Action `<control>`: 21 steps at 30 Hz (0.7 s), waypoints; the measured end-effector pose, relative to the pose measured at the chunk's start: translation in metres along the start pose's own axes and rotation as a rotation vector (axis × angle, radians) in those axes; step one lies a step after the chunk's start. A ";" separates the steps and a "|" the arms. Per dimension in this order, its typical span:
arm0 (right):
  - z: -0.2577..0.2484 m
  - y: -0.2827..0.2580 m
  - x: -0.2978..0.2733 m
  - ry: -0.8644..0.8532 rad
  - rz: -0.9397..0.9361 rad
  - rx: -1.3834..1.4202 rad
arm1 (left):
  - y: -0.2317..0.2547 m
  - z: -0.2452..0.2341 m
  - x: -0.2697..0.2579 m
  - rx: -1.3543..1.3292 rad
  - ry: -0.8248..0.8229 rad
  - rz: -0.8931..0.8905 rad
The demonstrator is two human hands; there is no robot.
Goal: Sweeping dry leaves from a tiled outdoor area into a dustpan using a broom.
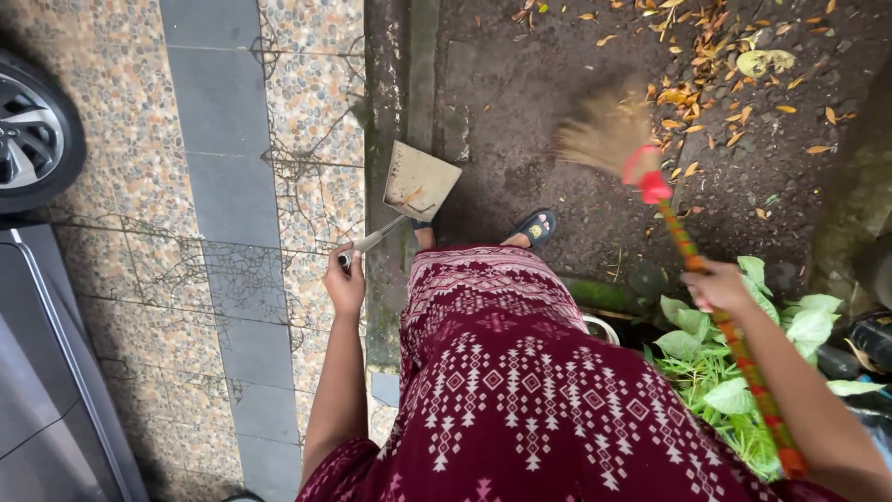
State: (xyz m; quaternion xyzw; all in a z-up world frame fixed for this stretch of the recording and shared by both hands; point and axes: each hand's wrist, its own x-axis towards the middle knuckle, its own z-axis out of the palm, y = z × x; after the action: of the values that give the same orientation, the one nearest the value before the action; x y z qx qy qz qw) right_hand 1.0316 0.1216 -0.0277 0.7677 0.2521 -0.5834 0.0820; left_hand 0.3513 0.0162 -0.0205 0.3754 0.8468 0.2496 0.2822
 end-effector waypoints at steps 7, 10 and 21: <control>-0.051 -0.005 -0.100 0.220 0.040 -0.308 | 0.034 0.033 0.007 0.013 -0.190 0.080; -0.032 0.018 -0.124 0.074 0.067 -0.183 | 0.053 0.059 0.009 -0.013 -0.262 0.129; -0.131 0.066 -0.068 0.281 0.169 -0.634 | 0.113 0.170 0.004 0.045 -0.537 0.551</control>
State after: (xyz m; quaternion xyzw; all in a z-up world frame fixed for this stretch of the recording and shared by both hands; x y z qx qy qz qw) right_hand 1.1626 0.0999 0.0649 0.7950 0.3649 -0.3560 0.3287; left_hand 0.5182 0.1217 -0.0715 0.6472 0.6153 0.1901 0.4079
